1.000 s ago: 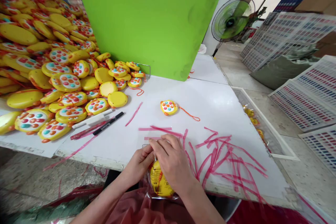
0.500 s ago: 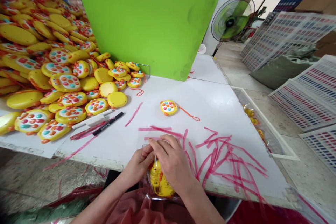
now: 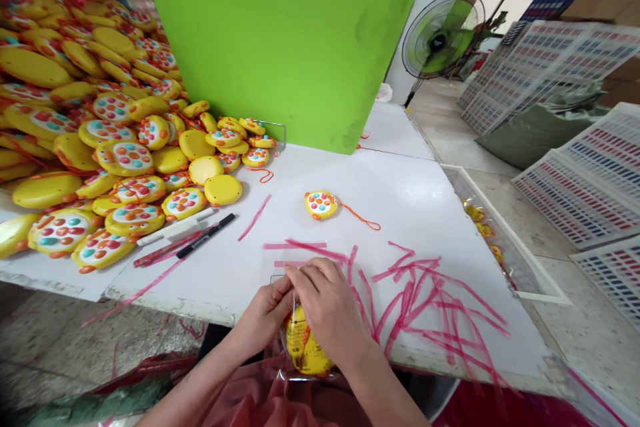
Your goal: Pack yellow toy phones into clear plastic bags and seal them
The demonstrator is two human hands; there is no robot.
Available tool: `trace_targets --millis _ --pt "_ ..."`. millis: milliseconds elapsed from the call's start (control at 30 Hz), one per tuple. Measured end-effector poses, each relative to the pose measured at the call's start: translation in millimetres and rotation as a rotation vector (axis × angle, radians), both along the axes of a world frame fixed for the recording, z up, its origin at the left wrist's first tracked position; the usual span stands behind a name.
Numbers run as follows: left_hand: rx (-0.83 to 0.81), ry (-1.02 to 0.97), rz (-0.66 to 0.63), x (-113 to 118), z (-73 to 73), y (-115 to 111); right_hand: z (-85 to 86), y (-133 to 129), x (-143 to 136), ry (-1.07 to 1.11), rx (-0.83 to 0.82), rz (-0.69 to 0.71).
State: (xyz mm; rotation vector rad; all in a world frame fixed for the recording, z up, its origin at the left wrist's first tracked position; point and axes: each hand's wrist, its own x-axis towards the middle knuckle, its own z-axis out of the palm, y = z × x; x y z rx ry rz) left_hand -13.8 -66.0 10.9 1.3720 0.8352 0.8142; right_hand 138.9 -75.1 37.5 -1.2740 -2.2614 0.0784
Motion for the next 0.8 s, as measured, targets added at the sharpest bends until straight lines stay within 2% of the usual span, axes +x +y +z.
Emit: trace_targets --millis 800 --pt "0.033 0.057 0.019 -0.4 1.6 -1.8 5.5 3.3 -2.3 0.021 0.004 0.017"
